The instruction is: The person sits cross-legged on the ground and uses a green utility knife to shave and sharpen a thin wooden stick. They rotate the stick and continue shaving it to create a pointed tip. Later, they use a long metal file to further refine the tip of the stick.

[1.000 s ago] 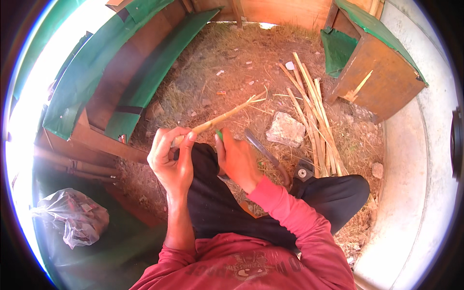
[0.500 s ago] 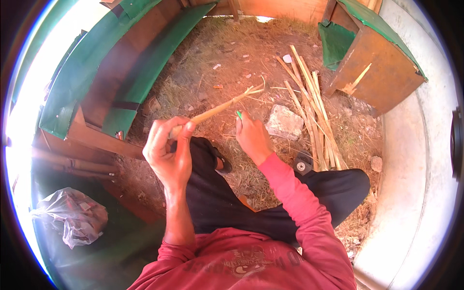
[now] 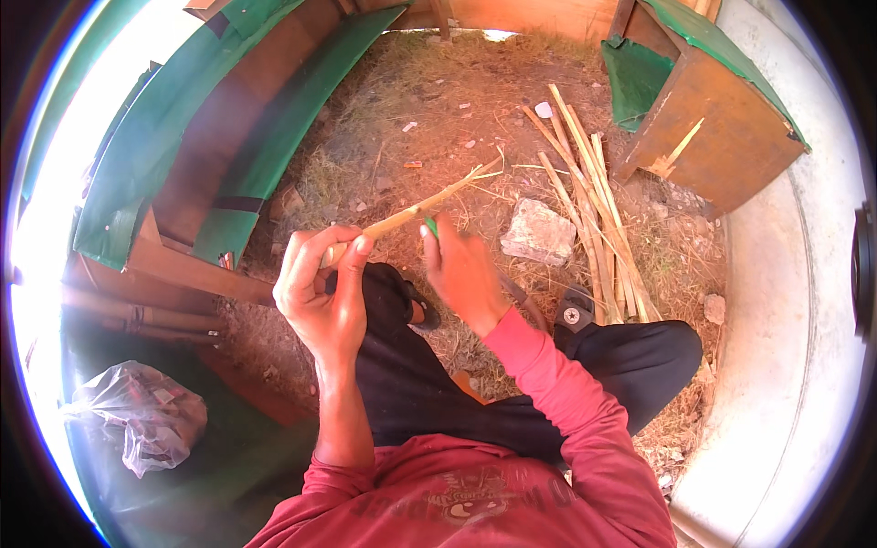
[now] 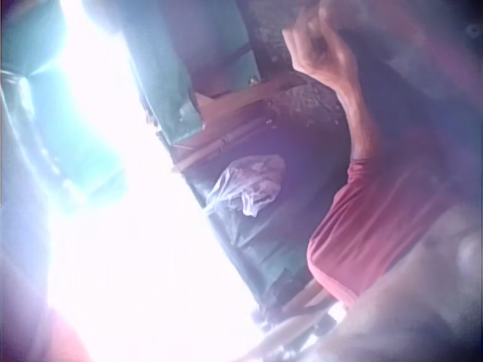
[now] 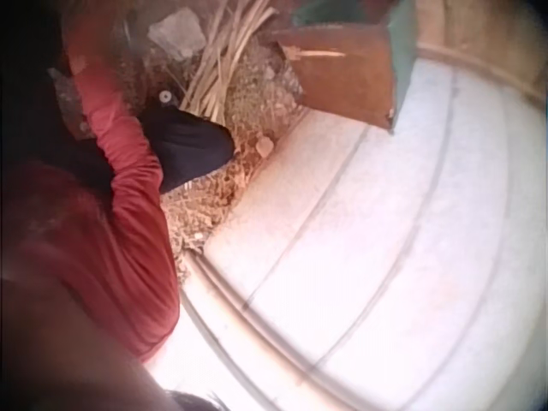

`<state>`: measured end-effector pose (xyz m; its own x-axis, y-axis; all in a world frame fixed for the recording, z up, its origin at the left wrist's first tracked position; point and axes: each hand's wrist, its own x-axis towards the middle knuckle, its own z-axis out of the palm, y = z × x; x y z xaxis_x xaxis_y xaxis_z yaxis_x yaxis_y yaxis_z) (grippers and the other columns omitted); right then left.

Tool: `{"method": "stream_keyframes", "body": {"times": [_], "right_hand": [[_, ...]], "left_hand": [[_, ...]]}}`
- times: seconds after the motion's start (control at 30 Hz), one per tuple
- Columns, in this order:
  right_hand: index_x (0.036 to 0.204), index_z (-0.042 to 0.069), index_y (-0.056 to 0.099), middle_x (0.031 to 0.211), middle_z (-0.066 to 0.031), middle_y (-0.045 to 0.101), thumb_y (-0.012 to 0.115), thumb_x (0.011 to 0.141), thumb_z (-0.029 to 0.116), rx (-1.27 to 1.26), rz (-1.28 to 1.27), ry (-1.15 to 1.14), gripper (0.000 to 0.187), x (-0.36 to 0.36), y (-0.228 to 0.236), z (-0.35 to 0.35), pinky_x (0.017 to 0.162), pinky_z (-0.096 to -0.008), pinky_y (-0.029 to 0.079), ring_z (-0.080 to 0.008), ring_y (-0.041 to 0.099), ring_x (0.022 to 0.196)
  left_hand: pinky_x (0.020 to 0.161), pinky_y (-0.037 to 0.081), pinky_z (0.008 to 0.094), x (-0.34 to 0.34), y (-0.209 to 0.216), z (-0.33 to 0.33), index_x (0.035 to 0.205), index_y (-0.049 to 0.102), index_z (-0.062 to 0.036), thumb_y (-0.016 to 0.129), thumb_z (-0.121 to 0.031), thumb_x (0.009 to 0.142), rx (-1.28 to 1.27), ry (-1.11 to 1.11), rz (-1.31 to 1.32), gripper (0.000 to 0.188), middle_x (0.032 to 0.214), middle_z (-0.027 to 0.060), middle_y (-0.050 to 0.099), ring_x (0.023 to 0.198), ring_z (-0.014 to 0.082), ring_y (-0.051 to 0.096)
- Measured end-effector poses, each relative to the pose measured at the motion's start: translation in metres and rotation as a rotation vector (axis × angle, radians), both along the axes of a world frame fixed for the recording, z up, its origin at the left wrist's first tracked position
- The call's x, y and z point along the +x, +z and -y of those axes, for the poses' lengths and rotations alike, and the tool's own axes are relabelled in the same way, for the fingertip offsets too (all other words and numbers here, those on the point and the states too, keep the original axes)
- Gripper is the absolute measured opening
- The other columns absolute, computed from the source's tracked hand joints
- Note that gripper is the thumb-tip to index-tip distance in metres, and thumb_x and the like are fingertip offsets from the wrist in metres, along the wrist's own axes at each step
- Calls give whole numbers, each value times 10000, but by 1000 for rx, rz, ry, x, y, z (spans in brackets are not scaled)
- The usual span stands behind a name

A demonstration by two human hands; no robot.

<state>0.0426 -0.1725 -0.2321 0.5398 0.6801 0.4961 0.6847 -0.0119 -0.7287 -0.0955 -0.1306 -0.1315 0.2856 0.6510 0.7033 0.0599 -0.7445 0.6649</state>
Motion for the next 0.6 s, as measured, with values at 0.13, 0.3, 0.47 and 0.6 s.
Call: {"method": "stream_keyframes", "body": {"times": [0.13,0.3,0.47,0.6], "right_hand": [[1055,-12,593,641,-222,625,524,989,184,-295,-127,-72,218,61,-95,-15,529,-485,513,-390,653,565],[1186,-30,595,749,-268,663,512,969,216,-410,-209,-202,338,77,-82,-5,689,-556,533,-445,670,713],[1085,-2,583,706,-272,643,522,980,227,-235,-99,-30,259,52,1,15,637,-562,516,-482,639,683],[1014,-1,556,643,-264,616,535,980,216,-223,-144,148,221,20,53,33,547,-553,491,-472,619,607]], "left_hand": [[650,492,225,3,7,5,942,692,17,749,38,834,-78,5,12,124,864,46,634,757,94,596],[588,412,219,7,6,5,906,694,-7,782,-9,816,84,111,-54,126,750,20,607,656,85,522],[502,301,175,12,-7,2,860,668,-12,740,-54,885,-34,265,41,87,679,-23,544,569,-1,412],[486,316,167,11,-10,2,856,669,-18,725,-98,914,-23,285,11,115,635,-57,531,553,-13,422]]}}
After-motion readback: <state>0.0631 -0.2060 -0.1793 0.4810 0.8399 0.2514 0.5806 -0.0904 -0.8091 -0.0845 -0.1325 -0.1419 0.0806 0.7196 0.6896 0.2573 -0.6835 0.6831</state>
